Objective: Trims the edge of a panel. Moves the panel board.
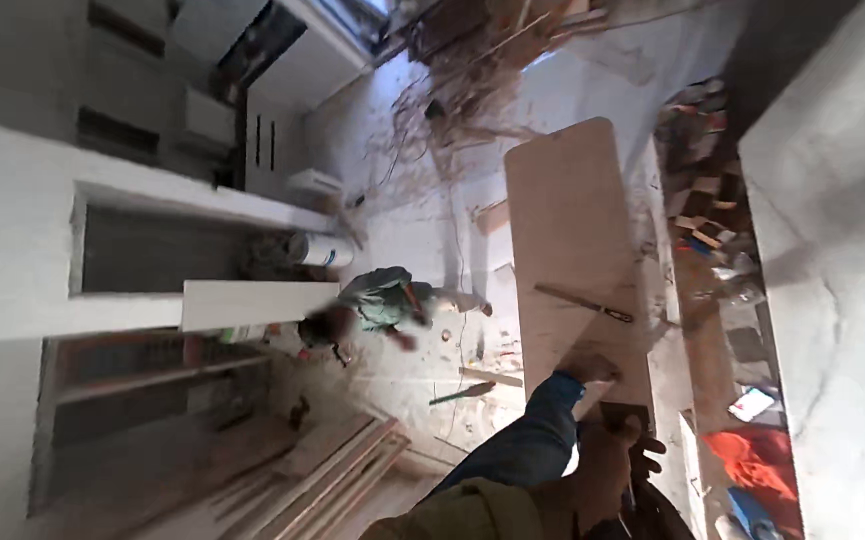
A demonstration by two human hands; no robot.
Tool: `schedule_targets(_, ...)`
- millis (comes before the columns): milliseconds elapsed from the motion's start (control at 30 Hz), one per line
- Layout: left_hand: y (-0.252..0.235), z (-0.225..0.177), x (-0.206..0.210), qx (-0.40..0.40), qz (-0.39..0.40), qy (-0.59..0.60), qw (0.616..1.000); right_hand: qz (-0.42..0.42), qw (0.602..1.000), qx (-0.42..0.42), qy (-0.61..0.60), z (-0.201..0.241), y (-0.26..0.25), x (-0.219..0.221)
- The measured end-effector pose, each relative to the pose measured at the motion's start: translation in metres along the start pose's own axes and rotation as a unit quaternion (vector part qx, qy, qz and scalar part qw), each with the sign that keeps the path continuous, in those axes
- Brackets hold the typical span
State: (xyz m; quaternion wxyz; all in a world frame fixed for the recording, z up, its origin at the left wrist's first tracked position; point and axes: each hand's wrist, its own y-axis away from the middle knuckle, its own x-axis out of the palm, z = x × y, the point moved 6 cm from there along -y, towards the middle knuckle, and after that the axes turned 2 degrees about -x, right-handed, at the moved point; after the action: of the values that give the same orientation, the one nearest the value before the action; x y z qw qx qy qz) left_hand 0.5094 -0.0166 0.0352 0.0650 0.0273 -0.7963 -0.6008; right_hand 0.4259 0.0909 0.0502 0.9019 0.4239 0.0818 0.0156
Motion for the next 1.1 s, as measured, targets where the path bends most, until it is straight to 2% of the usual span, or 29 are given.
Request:
schedule_targets(167,-0.007,-0.016,-0.028,0.024,-0.018,0.09,0.996,0.032,0.998,-0.02,0.042,0.038,-0.013,0.008)
schedule_targets(400,0.0,-0.022,-0.035,-0.003,-0.021,0.095,0.995,0.02,0.999,0.038,0.025,0.031,-0.007,0.018)
schedule_targets(567,0.003,-0.021,-0.033,-0.009,-0.029,0.035,0.999,-0.029,0.999,-0.02,0.039,0.037,0.008,0.015)
schedule_targets(667,-0.021,-0.02,-0.011,0.041,0.021,-0.018,0.999,-0.108,0.993,-0.033,0.027,0.031,0.009,0.004)
schedule_targets(800,-0.035,-0.026,0.05,0.083,0.086,-0.122,0.985,-0.201,0.978,0.01,-0.061,0.039,0.016,-0.028)
schedule_targets(900,-0.025,-0.018,0.116,0.089,0.143,-0.183,0.969,-0.292,0.952,0.016,-0.092,0.014,0.022,-0.056)
schedule_targets(967,-0.018,0.002,0.164,0.092,0.188,-0.233,0.95,-0.367,0.924,0.028,-0.1,-0.004,0.036,-0.084)
schedule_targets(1100,-0.004,0.061,0.248,0.106,0.264,-0.314,0.906,-0.519,0.841,0.023,-0.151,-0.06,0.083,-0.131)
